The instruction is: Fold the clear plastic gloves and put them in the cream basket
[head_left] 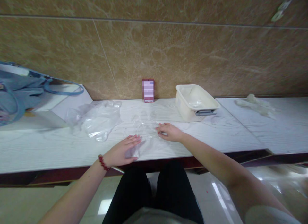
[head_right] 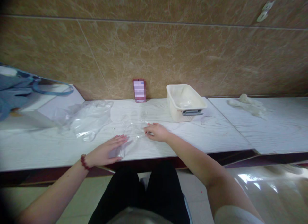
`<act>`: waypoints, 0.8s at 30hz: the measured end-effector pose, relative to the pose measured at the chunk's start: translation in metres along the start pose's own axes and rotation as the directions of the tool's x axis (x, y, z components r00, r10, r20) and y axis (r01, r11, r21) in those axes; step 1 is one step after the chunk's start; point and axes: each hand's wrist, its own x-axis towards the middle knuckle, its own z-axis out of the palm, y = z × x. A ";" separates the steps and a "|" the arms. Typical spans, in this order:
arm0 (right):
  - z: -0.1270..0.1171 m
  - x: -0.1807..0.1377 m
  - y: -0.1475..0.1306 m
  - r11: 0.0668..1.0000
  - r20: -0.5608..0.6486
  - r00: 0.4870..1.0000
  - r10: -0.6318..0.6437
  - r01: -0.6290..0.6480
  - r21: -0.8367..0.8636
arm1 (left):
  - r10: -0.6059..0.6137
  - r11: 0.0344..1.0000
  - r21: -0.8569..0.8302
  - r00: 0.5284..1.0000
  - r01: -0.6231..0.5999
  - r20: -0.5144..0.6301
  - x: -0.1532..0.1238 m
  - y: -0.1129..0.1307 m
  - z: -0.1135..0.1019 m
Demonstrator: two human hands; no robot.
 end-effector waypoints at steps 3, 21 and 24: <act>0.001 -0.001 0.000 1.000 0.023 1.000 -0.014 0.015 -0.017 | 0.019 0.998 0.056 1.000 -0.020 0.014 -0.001 0.001 0.007; 0.001 -0.001 0.000 0.982 0.087 0.996 0.004 0.012 -0.186 | 0.083 0.980 0.174 0.992 -0.099 0.096 -0.003 0.012 0.017; 0.000 -0.001 -0.001 0.986 0.106 0.994 0.009 0.009 -0.165 | 0.059 0.963 0.261 0.996 -0.074 0.065 -0.004 0.018 0.026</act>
